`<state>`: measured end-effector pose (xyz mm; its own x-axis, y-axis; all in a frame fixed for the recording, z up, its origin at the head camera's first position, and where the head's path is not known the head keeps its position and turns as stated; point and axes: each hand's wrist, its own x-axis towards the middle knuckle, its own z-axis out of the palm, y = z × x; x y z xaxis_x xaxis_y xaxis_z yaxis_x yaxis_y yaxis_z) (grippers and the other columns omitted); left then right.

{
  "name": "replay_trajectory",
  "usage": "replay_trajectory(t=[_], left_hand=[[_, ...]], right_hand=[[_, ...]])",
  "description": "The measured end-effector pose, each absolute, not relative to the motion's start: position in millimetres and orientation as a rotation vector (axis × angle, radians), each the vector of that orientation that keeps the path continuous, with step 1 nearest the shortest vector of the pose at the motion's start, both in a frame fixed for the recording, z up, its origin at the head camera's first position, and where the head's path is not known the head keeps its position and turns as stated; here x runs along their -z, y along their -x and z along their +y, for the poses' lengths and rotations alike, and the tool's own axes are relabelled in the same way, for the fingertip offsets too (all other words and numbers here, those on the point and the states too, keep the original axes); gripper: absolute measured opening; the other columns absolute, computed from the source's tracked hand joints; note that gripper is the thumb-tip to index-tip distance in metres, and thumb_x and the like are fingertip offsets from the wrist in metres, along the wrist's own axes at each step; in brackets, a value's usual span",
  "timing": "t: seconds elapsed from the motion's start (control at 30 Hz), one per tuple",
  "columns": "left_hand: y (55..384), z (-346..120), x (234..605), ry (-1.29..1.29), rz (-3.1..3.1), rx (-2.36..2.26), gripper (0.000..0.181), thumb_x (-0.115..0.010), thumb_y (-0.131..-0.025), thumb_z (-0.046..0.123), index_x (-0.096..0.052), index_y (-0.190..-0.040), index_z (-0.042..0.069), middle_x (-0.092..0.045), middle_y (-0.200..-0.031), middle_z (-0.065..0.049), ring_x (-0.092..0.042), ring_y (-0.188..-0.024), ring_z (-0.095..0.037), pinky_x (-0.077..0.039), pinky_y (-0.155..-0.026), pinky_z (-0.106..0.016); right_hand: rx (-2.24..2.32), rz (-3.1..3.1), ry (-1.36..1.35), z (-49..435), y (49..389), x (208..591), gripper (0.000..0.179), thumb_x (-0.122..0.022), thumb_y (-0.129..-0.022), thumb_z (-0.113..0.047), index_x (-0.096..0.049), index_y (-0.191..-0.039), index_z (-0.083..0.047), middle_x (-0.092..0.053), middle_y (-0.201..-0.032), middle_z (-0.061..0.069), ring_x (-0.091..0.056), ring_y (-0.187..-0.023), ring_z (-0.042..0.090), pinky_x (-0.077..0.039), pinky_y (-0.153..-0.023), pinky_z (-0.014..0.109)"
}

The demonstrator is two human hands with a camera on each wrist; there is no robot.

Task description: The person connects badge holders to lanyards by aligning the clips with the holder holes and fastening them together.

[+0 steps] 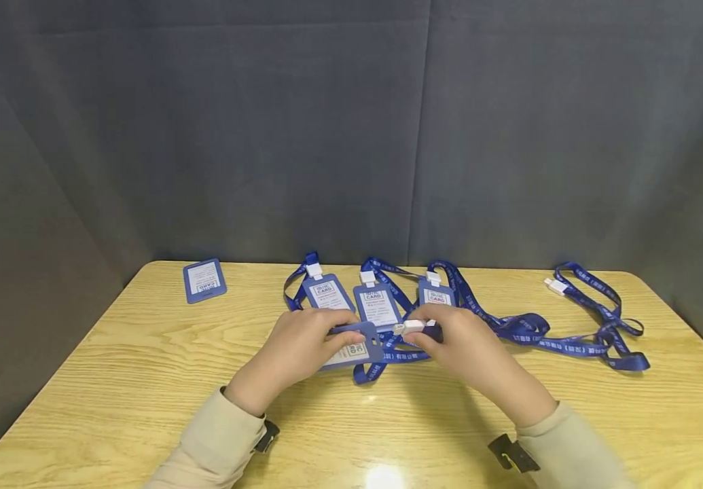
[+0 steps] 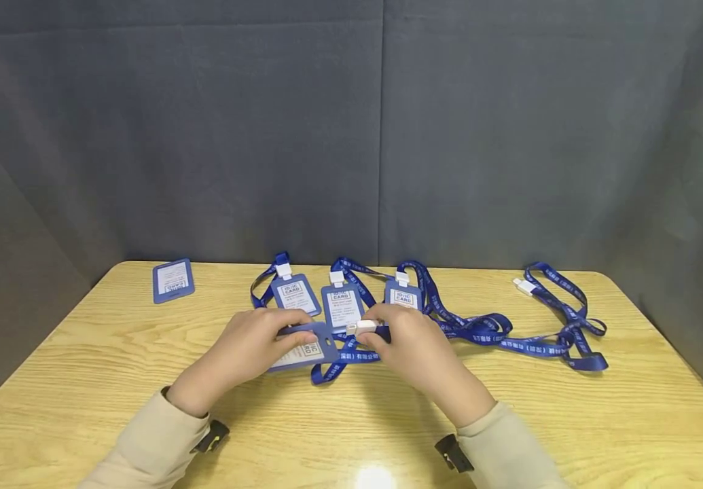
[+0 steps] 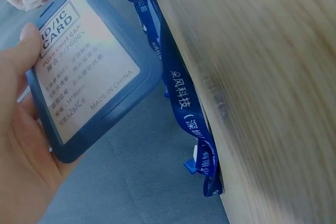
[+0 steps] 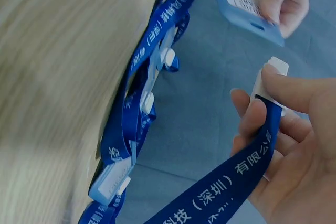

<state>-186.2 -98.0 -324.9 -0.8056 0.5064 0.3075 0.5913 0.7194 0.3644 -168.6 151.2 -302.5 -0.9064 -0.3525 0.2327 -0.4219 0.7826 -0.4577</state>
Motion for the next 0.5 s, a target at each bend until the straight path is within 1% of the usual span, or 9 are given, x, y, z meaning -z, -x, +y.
replay_trajectory(t=[0.1, 0.13, 0.33, 0.43, 0.5], left_hand=[[184, -97, 323, 0.882, -2.72, 0.653, 0.021, -0.064, -0.095, 0.04, -0.074, -0.106, 0.025, -0.073, -0.097, 0.012, -0.067, -0.081, -0.005, -0.048, -0.066, -0.029], [184, -97, 323, 0.882, -2.716, 0.642, 0.021, -0.064, -0.095, 0.04, -0.074, -0.105, 0.025, -0.073, -0.097, 0.012, -0.067, -0.081, -0.005, -0.048, -0.066, -0.029], [183, -96, 321, 0.893, -2.703, 0.608, 0.019, -0.065, -0.094, 0.04, -0.074, -0.103, 0.026, -0.073, -0.095, 0.014, -0.058, -0.068, -0.001, -0.043, -0.058, -0.026], [183, -95, 321, 0.906, -2.7, 0.595, 0.018, -0.066, -0.094, 0.041, -0.074, -0.102, 0.027, -0.072, -0.093, 0.014, -0.053, -0.063, -0.001, -0.041, -0.054, -0.025], [183, -95, 320, 0.911, -2.697, 0.584, 0.018, -0.066, -0.093, 0.041, -0.074, -0.101, 0.027, -0.072, -0.092, 0.014, -0.052, -0.062, -0.001, -0.04, -0.053, -0.025]], right_hand=[[-0.755, -2.839, -0.641, 147, 167, 305, 0.02, -0.075, -0.089, -0.021, -0.072, -0.105, -0.009, -0.072, -0.103, 0.003, -0.068, -0.096, 0.023, -0.053, -0.084, 0.044], [-0.745, -2.835, -0.648, 146, 167, 306, 0.02, -0.076, -0.089, -0.021, -0.072, -0.105, -0.008, -0.072, -0.103, 0.003, -0.068, -0.097, 0.024, -0.053, -0.085, 0.044], [-0.646, -2.789, -0.69, 144, 165, 311, 0.016, -0.077, -0.088, -0.021, -0.071, -0.099, -0.01, -0.072, -0.093, -0.001, -0.065, -0.08, 0.014, -0.054, -0.073, 0.037], [-0.588, -2.759, -0.717, 143, 164, 314, 0.016, -0.077, -0.088, -0.021, -0.072, -0.099, -0.011, -0.072, -0.094, -0.001, -0.066, -0.08, 0.015, -0.054, -0.073, 0.038], [-0.564, -2.745, -0.729, 142, 163, 316, 0.018, -0.077, -0.088, -0.022, -0.073, -0.101, -0.01, -0.073, -0.098, 0.001, -0.069, -0.087, 0.018, -0.055, -0.077, 0.04]])
